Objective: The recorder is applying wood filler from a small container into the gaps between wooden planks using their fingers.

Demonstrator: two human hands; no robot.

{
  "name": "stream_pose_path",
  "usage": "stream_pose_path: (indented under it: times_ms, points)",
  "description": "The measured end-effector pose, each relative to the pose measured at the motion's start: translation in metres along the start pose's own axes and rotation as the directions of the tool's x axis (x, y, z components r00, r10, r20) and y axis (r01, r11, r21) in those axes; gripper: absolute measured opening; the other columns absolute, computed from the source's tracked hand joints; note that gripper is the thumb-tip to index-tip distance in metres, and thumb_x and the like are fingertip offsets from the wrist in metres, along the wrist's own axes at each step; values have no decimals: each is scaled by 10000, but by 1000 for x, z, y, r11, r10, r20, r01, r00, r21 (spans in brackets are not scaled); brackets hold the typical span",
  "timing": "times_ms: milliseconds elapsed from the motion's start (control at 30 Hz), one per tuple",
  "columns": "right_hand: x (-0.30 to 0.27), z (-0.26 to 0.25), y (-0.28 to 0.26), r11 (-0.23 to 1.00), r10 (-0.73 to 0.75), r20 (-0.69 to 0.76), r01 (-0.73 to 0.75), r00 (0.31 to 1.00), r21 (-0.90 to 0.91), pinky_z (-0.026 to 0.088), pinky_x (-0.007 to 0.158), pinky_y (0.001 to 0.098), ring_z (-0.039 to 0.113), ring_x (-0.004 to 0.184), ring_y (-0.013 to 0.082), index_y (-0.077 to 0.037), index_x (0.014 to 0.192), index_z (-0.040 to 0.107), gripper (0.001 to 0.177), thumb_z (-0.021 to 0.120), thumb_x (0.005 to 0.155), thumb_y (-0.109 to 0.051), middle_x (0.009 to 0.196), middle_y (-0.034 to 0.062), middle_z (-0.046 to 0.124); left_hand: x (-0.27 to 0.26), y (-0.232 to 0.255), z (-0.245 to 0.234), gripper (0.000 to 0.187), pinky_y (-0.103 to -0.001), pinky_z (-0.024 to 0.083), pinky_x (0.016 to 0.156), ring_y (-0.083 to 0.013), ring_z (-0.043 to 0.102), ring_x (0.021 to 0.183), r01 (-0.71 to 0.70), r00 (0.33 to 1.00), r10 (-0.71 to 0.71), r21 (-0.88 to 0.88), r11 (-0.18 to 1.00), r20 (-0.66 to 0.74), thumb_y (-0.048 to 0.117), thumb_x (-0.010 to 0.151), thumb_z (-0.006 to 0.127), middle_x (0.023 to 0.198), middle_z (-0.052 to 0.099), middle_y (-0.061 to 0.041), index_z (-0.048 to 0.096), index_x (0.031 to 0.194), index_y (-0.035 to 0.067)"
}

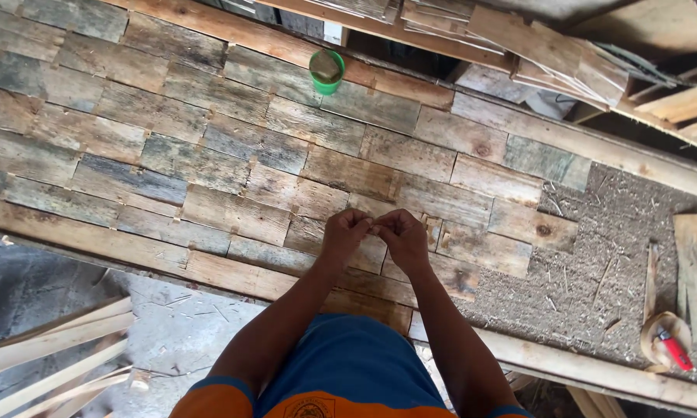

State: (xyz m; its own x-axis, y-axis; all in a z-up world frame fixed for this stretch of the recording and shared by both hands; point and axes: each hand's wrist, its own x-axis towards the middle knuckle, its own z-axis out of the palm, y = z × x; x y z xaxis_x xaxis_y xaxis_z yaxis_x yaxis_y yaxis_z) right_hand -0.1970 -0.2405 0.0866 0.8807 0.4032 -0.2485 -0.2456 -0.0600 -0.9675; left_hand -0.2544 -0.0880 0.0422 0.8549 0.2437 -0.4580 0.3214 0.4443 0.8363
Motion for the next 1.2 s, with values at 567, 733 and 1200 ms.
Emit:
stream_pose_path:
  times_ms: [567,733,1200]
  points:
    - [150,57,-48,858,-276,2,247,961,-451,537,678,244,676,767,79,-23,1010,706,93,719,962,-100,883,60,732,96,105,-20,95,-435,559,754,-357,705,880,-493,725,681,610,621,-107,35,940,649,981,706,-142,676,1030,47]
    - [215,75,-61,850,-194,39,188,980,-492,540,655,258,700,747,83,-34,1004,714,82,694,975,-107,850,62,759,144,134,-33,98,-446,561,740,-353,711,888,-423,723,657,616,665,-214,58,931,666,990,714,-139,684,1028,52]
    - [351,104,-40,774,-435,17,383,900,-504,575,700,282,720,753,130,-23,1063,652,160,728,926,-53,870,70,743,256,169,-57,219,-353,638,764,-230,783,851,-467,642,679,521,715,-356,6,910,653,964,762,-126,694,1123,27]
